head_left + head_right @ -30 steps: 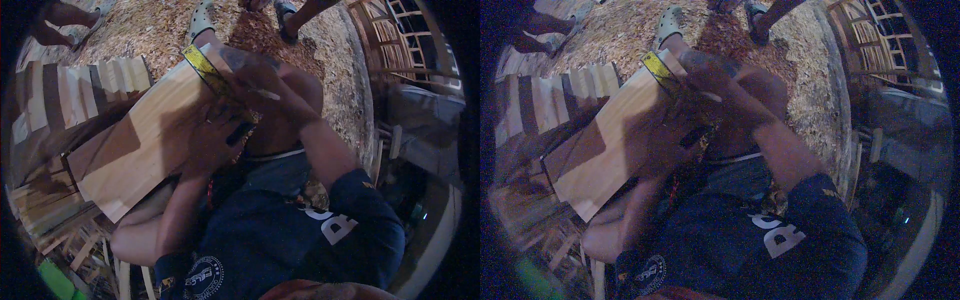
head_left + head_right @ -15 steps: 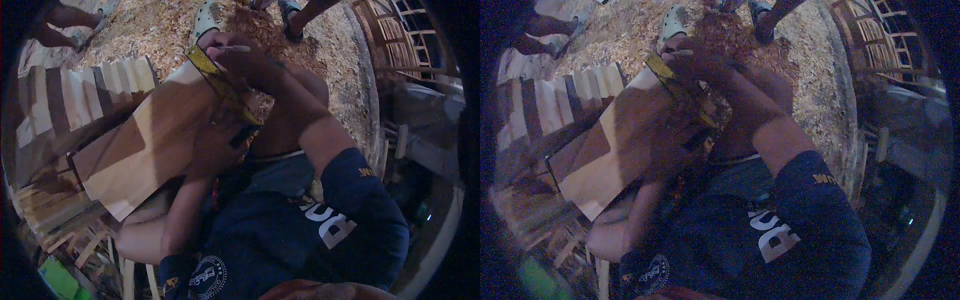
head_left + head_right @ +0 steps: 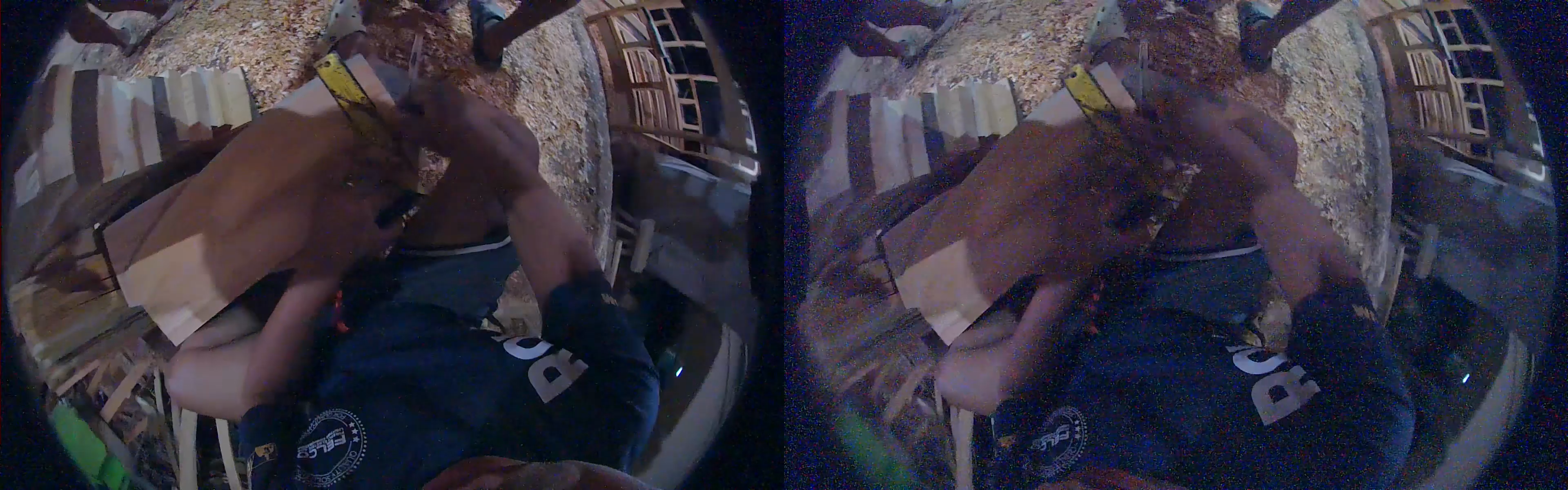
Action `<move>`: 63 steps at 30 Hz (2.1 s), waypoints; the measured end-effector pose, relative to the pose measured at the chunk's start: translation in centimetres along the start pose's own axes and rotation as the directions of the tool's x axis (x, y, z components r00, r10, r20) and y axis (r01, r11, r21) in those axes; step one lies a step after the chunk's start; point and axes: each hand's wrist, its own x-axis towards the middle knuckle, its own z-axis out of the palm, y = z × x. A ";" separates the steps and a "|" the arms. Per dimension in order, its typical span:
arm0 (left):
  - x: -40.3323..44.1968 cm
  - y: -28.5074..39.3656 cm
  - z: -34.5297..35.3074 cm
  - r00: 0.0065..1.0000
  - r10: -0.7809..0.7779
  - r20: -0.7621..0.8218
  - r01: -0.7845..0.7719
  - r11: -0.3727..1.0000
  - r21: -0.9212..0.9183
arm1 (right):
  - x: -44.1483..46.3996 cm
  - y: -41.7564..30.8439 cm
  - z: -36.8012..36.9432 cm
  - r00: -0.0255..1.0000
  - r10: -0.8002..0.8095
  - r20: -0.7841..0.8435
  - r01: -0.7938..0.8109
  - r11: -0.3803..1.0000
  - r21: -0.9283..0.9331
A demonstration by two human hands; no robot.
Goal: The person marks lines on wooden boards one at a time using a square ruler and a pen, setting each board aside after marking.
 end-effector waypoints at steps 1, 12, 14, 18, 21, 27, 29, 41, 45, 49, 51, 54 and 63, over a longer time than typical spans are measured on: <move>0.0 0.1 -0.2 1.000 -0.004 -0.004 0.004 1.000 0.002 | 2.2 0.1 0.2 0.999 -0.041 -0.033 0.040 0.999 -0.036; -1.4 -0.6 1.4 0.999 -0.001 0.050 -0.004 0.994 0.110 | 12.5 3.7 4.8 0.926 -0.245 -0.286 0.306 0.932 0.193; -2.0 -0.8 2.9 0.997 0.010 0.075 -0.022 0.987 0.157 | 9.4 2.7 4.8 0.918 -0.307 -0.251 0.374 0.882 0.287; -4.3 0.8 0.7 0.917 0.062 -0.393 -0.091 0.994 -0.056 | 4.2 0.9 3.4 0.777 -0.587 -0.228 0.615 0.632 0.471; -5.7 2.1 -4.2 0.739 -0.030 -0.673 -0.174 0.957 -0.234 | 3.1 -0.9 1.3 0.765 -0.633 -0.121 0.625 0.682 0.380; -8.9 2.1 -8.3 0.697 -0.561 -0.447 -0.223 0.423 -0.878 | 1.3 -7.1 2.3 0.880 -0.445 -0.165 0.474 0.845 0.248; -10.5 0.7 -7.2 0.565 -0.689 -0.455 -0.058 0.517 -0.854 | 2.7 -5.2 3.7 0.952 -0.275 -0.135 0.306 0.880 0.363; -22.8 -4.4 -2.1 -0.030 -0.975 0.219 -0.349 -0.195 -0.917 | 4.9 1.7 3.7 0.990 0.108 0.085 -0.118 0.985 0.123; -24.1 -6.6 -2.0 0.006 -0.994 0.112 -0.427 -0.104 -0.898 | 2.5 2.1 3.3 0.987 0.061 0.147 -0.098 0.961 0.259; -25.4 -6.7 -1.7 0.114 -0.993 -0.041 -0.616 -0.038 -0.787 | -1.6 -2.5 1.7 0.997 0.008 -0.073 0.022 0.916 0.400; -25.7 -6.4 -3.3 0.129 -0.990 -0.048 -0.717 -0.060 -0.695 | -3.2 -5.3 0.3 0.988 -0.035 -0.152 0.107 0.857 0.503; -26.4 -4.7 -7.7 0.106 -0.993 -0.049 -0.861 -0.067 -0.504 | -3.9 -9.7 -0.6 0.965 -0.119 -0.235 0.237 0.779 0.581; -26.3 -2.7 -16.9 -0.030 -0.923 -0.384 -0.900 0.192 -0.390 | -1.4 -25.3 5.0 0.741 -0.643 -0.193 0.639 0.585 0.500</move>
